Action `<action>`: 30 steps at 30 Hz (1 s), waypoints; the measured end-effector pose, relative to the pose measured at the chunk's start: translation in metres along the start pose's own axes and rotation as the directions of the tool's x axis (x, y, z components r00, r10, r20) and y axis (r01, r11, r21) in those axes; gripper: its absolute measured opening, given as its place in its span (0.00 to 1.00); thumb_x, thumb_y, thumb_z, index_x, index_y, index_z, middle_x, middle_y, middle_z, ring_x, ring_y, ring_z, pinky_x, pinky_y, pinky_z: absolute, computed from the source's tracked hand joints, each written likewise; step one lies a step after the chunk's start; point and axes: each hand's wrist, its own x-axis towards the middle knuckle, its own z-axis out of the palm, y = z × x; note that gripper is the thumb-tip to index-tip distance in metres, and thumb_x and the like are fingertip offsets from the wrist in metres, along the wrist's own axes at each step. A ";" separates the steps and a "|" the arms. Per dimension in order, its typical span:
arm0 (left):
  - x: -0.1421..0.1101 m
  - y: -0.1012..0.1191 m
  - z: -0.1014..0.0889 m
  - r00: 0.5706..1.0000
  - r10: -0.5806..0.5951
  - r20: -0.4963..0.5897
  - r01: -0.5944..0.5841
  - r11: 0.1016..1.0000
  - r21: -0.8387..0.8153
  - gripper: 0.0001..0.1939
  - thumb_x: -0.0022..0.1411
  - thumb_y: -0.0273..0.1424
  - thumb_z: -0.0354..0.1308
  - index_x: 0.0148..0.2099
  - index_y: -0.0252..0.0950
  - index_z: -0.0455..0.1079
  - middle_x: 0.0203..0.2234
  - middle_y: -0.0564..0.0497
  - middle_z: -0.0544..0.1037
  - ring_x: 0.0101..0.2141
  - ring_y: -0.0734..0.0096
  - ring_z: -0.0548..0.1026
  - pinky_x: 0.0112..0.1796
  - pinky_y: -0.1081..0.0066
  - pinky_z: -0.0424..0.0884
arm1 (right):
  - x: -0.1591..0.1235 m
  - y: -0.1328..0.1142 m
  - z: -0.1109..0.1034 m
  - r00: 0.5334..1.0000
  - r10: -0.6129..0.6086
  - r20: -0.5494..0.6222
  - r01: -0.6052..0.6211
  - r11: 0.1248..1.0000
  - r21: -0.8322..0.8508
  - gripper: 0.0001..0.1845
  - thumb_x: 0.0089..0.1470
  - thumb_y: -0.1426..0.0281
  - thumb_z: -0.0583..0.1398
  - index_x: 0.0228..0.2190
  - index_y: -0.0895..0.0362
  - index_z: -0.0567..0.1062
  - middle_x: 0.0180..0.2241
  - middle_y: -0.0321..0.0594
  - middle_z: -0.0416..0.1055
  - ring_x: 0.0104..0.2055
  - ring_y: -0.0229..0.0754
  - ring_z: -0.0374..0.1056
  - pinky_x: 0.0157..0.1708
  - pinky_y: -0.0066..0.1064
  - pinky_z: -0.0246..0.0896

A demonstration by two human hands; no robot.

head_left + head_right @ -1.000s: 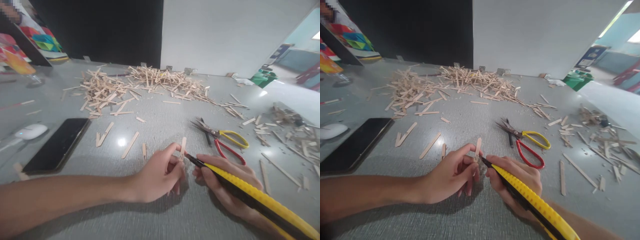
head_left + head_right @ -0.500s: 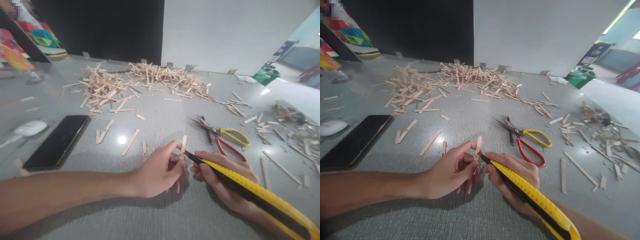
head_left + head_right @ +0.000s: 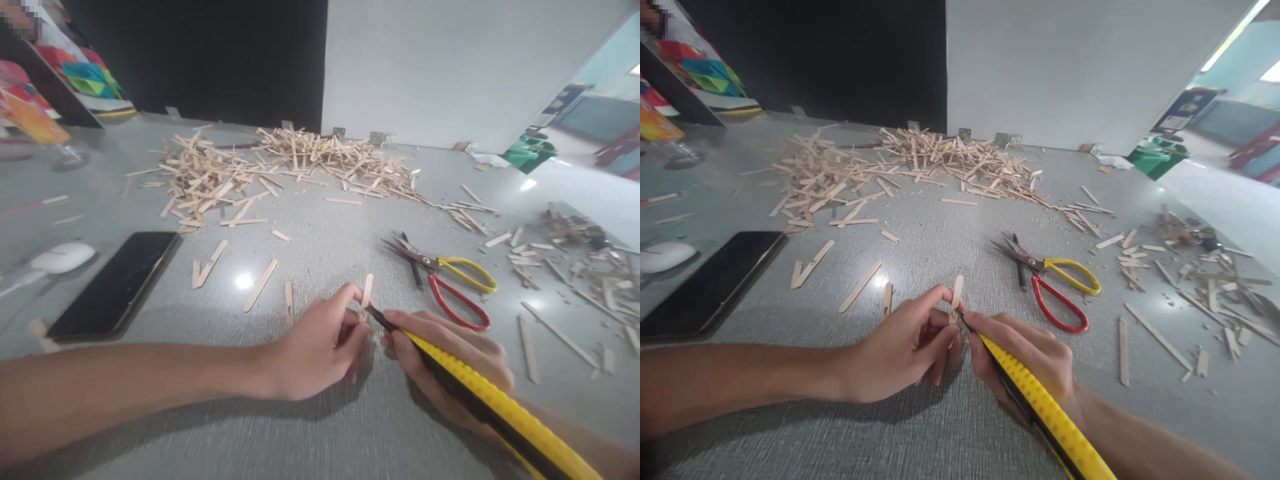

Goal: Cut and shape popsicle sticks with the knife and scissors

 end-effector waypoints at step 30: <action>-0.002 -0.006 0.006 0.996 0.044 -0.076 -0.045 0.999 -0.012 0.05 0.78 0.35 0.48 0.46 0.41 0.56 0.24 0.58 0.72 0.20 0.76 0.71 0.20 0.80 0.64 | 0.005 -0.013 0.008 0.973 0.231 -0.028 -0.229 0.972 0.056 0.08 0.62 0.76 0.61 0.40 0.55 0.80 0.25 0.31 0.79 0.20 0.31 0.74 0.21 0.21 0.67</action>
